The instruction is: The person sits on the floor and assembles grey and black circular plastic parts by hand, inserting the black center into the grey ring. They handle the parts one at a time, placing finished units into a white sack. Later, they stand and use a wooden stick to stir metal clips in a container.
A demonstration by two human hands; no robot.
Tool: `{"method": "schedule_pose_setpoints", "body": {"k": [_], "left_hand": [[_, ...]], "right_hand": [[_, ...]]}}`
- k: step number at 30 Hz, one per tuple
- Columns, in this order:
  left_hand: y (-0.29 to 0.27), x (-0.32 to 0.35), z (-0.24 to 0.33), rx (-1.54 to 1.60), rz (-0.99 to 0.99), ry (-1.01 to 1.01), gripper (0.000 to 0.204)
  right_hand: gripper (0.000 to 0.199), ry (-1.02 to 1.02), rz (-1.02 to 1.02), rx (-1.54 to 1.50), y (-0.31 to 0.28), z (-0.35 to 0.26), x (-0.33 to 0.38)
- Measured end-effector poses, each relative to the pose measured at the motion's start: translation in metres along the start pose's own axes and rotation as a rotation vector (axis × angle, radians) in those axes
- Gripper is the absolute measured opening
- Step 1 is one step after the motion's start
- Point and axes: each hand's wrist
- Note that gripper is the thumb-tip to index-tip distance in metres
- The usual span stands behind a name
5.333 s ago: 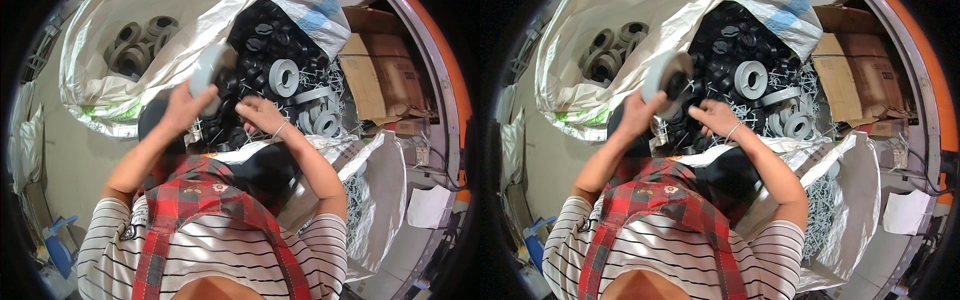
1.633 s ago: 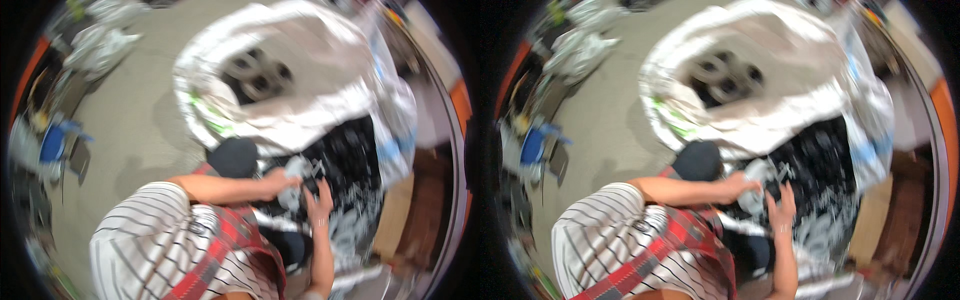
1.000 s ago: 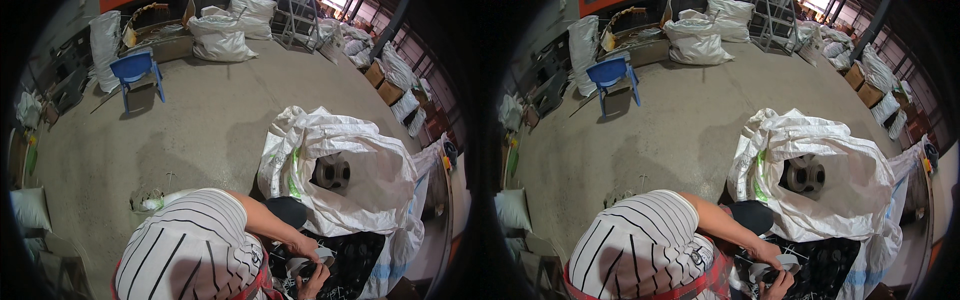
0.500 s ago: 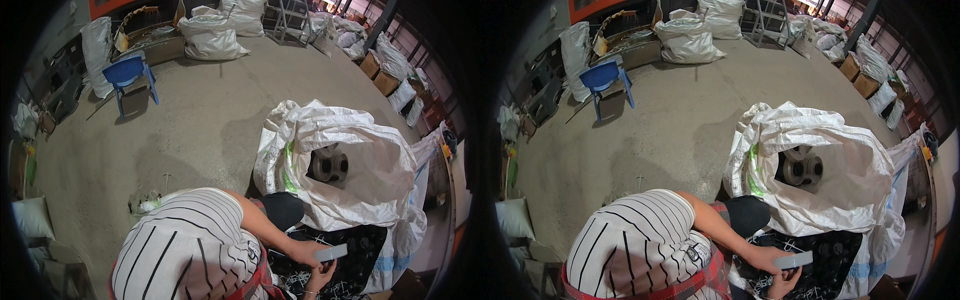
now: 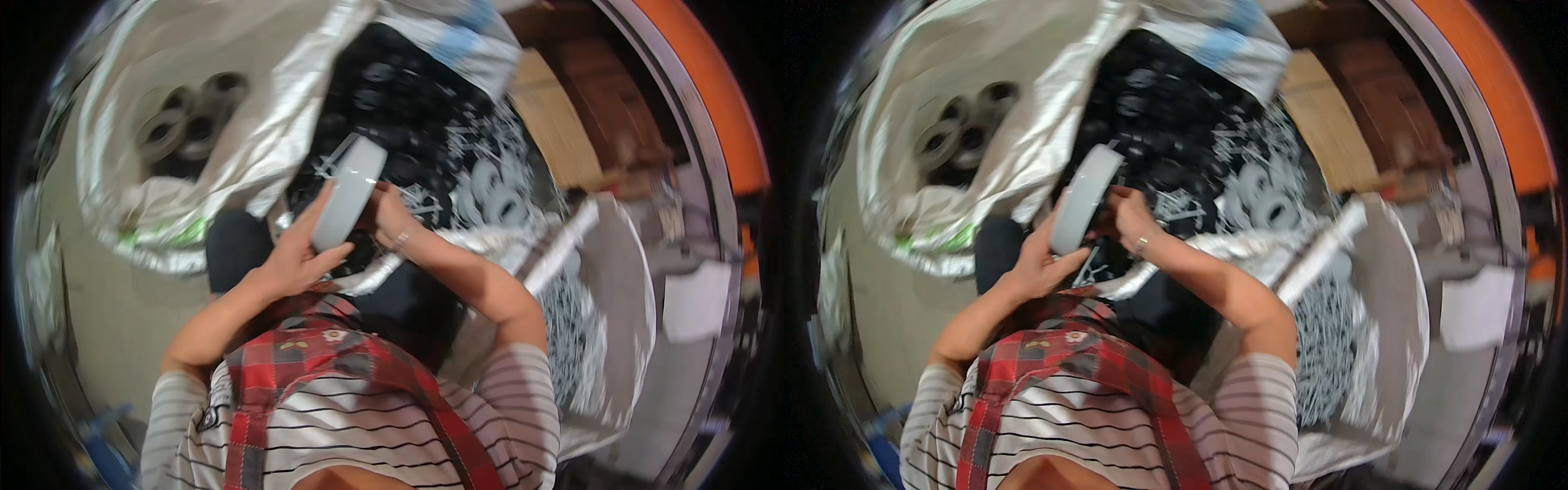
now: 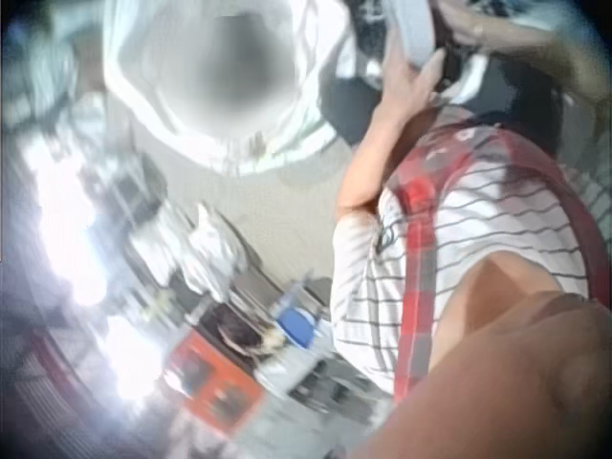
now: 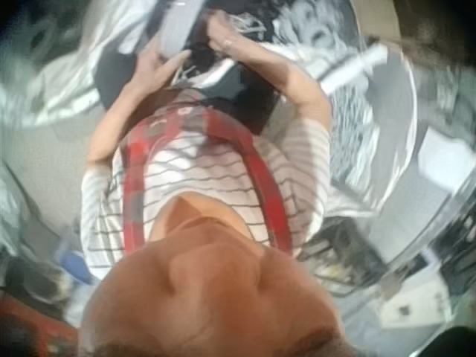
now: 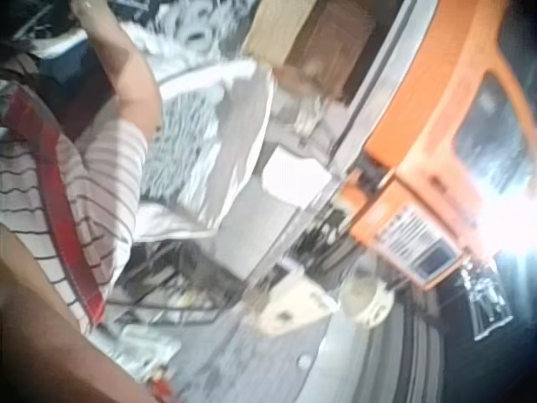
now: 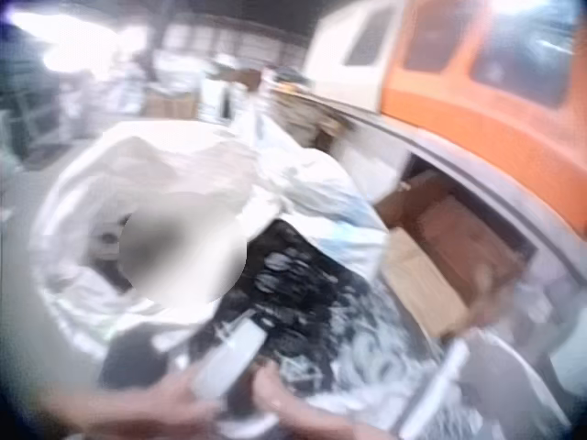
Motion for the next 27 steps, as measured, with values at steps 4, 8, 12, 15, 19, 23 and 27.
{"method": "schedule_pose_setpoints", "body": {"k": [4,8,12,15,19,23,27], "left_hand": [[0.001,-0.018,0.002,-0.220,-0.131,0.204,0.075],[-0.031,-0.043,-0.009,-0.581,-0.005,0.404,0.078],[-0.068,-0.082,-0.002,-0.618,0.597,0.412,0.082],[-0.086,-0.078,-0.005,-0.530,0.649,0.290,0.074],[-0.056,-0.061,-0.044,-0.491,0.427,-0.015,0.055],[0.001,-0.063,-0.057,-0.241,0.236,-0.256,0.051],[0.037,-0.072,-0.071,0.249,0.136,-0.491,0.049]], "right_hand": [[0.038,0.253,-0.389,-0.049,-0.029,-0.009,0.002],[0.044,0.167,-0.071,0.299,-0.058,-0.030,-0.032],[0.047,-0.372,0.520,1.436,-0.223,-0.043,-0.100],[0.057,0.188,0.710,1.725,-0.302,-0.042,-0.101],[0.058,0.213,0.758,1.580,-0.354,0.009,-0.101],[0.057,0.091,0.625,1.509,-0.342,0.015,-0.090],[0.046,-0.198,0.504,1.464,-0.234,-0.013,-0.062]]}}
Point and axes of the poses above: each hand's wrist, its own x-axis away from the middle knuckle, its own y-axis out of the palm, z = x × y, and after that the axes turned 3 degrees about z, right-handed
